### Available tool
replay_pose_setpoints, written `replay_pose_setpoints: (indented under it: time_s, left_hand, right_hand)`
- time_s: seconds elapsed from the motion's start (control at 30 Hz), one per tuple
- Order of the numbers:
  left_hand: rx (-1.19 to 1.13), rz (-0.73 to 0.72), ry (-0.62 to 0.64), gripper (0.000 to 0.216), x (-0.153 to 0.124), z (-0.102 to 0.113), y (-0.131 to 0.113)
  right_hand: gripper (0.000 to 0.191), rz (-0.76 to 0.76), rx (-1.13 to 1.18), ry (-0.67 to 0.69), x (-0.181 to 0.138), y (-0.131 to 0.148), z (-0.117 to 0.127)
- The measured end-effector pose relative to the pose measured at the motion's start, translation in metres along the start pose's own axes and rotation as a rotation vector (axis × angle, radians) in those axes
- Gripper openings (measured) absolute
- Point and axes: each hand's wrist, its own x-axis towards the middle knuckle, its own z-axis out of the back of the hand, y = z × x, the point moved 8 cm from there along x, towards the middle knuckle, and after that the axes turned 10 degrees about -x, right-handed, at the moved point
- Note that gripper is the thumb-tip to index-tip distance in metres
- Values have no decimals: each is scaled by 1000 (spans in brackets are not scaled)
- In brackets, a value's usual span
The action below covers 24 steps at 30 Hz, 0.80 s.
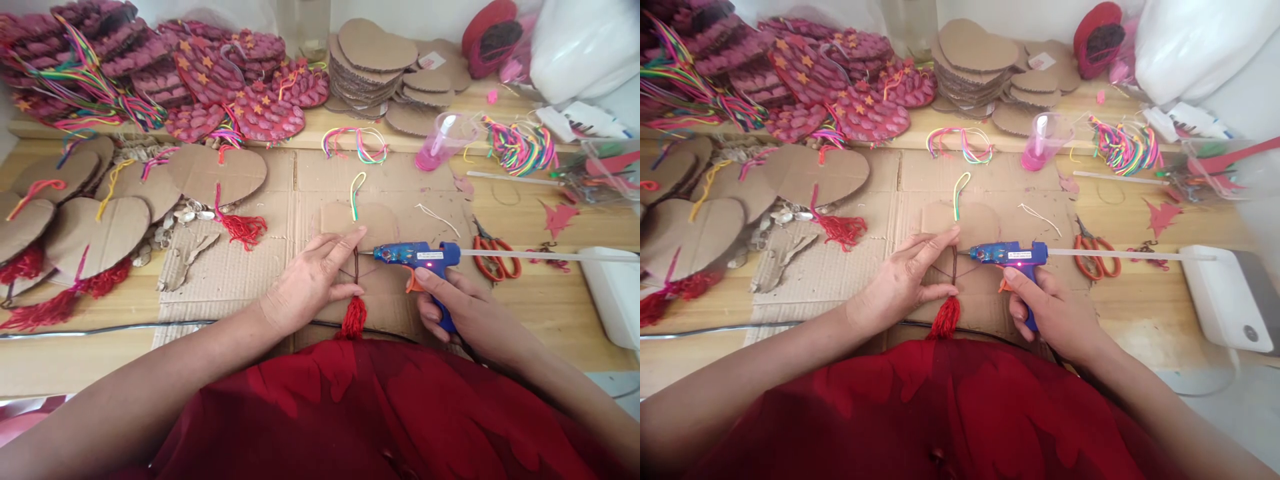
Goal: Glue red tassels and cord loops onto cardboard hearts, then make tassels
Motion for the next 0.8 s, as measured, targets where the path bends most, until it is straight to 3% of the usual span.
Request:
replay_pose_setpoints:
  time_s: [0.2,0.47,0.67,0.8]
  left_hand:
    - [-10,-17,-9,89,1,0,-2]
    - [7,-24,-12,89,1,0,-2]
    - [11,-55,-29,87,1,1,-2]
    - [17,-60,-29,87,1,1,-2]
  right_hand:
    - [42,-23,-35,66,-6,-1,-6]
    - [43,9,1,29,-1,-3,0]
    - [45,-106,-66,67,-19,-7,0]
    - [48,-112,-72,78,-13,-10,-1]
